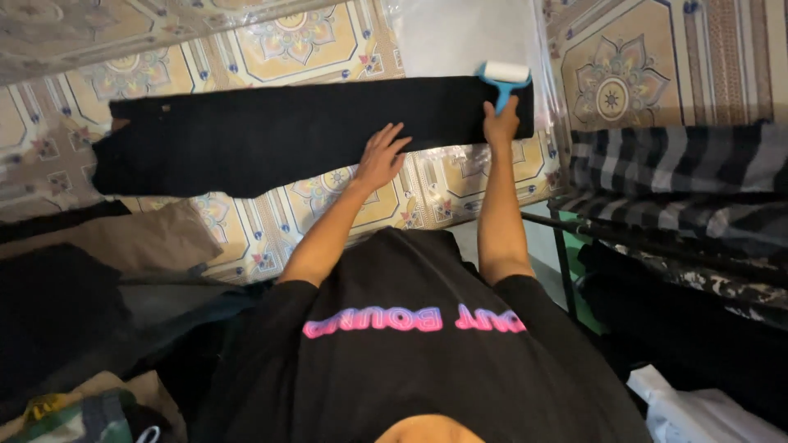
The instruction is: The person lays a pair of black trousers flat on a patterned surface, then uses a blue lint roller to roll over the entire garment, removing lint and debris. The person folds the trousers after cleaning.
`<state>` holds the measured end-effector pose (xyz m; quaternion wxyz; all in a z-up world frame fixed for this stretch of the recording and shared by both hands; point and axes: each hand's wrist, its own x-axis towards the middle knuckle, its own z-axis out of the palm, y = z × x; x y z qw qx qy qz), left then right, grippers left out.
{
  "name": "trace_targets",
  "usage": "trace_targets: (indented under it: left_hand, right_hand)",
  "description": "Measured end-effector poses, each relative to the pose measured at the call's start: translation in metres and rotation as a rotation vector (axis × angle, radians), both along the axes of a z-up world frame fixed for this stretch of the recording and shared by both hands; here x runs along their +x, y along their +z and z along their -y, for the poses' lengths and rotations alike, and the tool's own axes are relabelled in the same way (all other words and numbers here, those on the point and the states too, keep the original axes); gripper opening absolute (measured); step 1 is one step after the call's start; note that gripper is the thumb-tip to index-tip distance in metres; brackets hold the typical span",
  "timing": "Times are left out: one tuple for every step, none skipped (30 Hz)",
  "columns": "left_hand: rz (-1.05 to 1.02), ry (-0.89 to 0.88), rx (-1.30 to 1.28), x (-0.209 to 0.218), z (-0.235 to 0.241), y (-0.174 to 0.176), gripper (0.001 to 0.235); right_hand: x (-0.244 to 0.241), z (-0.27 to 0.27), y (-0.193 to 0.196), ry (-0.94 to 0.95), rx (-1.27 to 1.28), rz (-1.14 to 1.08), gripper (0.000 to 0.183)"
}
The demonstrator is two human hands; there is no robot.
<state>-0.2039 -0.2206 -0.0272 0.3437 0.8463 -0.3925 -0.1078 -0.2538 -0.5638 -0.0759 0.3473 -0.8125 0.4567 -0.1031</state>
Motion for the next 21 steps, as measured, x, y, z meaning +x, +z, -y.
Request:
trace_targets:
  left_hand:
    - [0.017,-0.019,-0.005,0.001,0.006,0.003,0.040]
    - [-0.050,-0.019,0.003,0.003,0.013,0.006,0.043]
    - [-0.125,-0.011,0.012,-0.001,0.017,0.008,0.045]
    - [-0.116,-0.023,0.009,0.003,0.020,0.002,0.045]
    - [-0.123,-0.025,0.036,0.002,0.020,-0.005,0.048]
    - [-0.129,-0.027,0.064,0.001,0.019,-0.013,0.052]
    - [-0.121,-0.030,0.061,0.002,0.020,-0.011,0.052]
    - [-0.129,-0.031,0.072,0.003,0.021,-0.009,0.052]
    - [-0.140,-0.026,0.087,0.001,0.018,-0.008,0.052]
    - [-0.134,-0.023,0.088,0.006,0.022,-0.005,0.052]
    - [-0.138,-0.017,0.101,0.005,0.022,-0.003,0.047]
    - [-0.141,-0.011,0.115,0.003,0.022,-0.002,0.043]
    - [-0.159,-0.010,0.126,0.002,0.022,-0.008,0.043]
    - [-0.134,-0.020,0.152,0.001,0.021,-0.014,0.042]
    - [-0.094,-0.029,0.170,0.012,0.027,-0.018,0.041]
    - [-0.097,-0.027,0.173,0.015,0.026,-0.024,0.041]
    - [-0.099,-0.034,0.172,0.015,0.023,-0.029,0.042]
    - [-0.102,-0.040,0.170,0.016,0.021,-0.035,0.042]
    - [-0.102,-0.036,0.173,0.013,0.016,-0.033,0.042]
    - [-0.125,0.010,0.169,0.011,0.011,-0.030,0.040]
    - [-0.142,0.065,0.160,0.013,0.007,-0.026,0.038]
  right_hand:
    - [0.001,-0.006,0.003,-0.019,-0.005,0.017,0.056]
    - [0.002,-0.012,0.006,-0.065,0.071,0.044,0.059]
    - [0.000,-0.019,0.008,-0.103,0.148,0.065,0.064]
    - [-0.010,-0.046,0.035,-0.114,0.144,0.076,0.064]
    - [-0.026,-0.075,0.060,-0.100,0.251,0.045,0.067]
    - [-0.041,-0.106,0.085,-0.085,0.357,0.016,0.070]
    - [-0.051,-0.122,0.085,-0.087,0.354,0.024,0.070]
    - [-0.061,-0.139,0.085,-0.078,0.412,0.003,0.068]
    - [-0.074,-0.158,0.083,-0.063,0.473,-0.022,0.066]
    - [-0.060,-0.147,0.088,-0.059,0.473,-0.017,0.066]
    - [-0.051,-0.139,0.091,-0.067,0.473,0.022,0.066]
    - [-0.043,-0.132,0.094,-0.075,0.472,0.061,0.067]
    - [-0.033,-0.110,0.068,-0.079,0.483,0.043,0.067]
    - [-0.024,-0.088,0.041,-0.089,0.380,0.111,0.054]
    - [-0.003,-0.060,0.016,-0.093,0.270,0.193,0.043]
    - [0.002,-0.051,0.021,-0.092,0.273,0.190,0.043]
    - [0.004,-0.044,0.025,-0.045,0.230,0.130,0.040]
    - [0.007,-0.037,0.030,0.003,0.187,0.070,0.037]
    - [-0.008,-0.049,0.049,0.007,0.190,0.070,0.037]
    - [-0.023,-0.061,0.069,0.101,0.185,0.063,0.039]
    - [-0.031,-0.070,0.090,0.204,0.175,0.061,0.041]
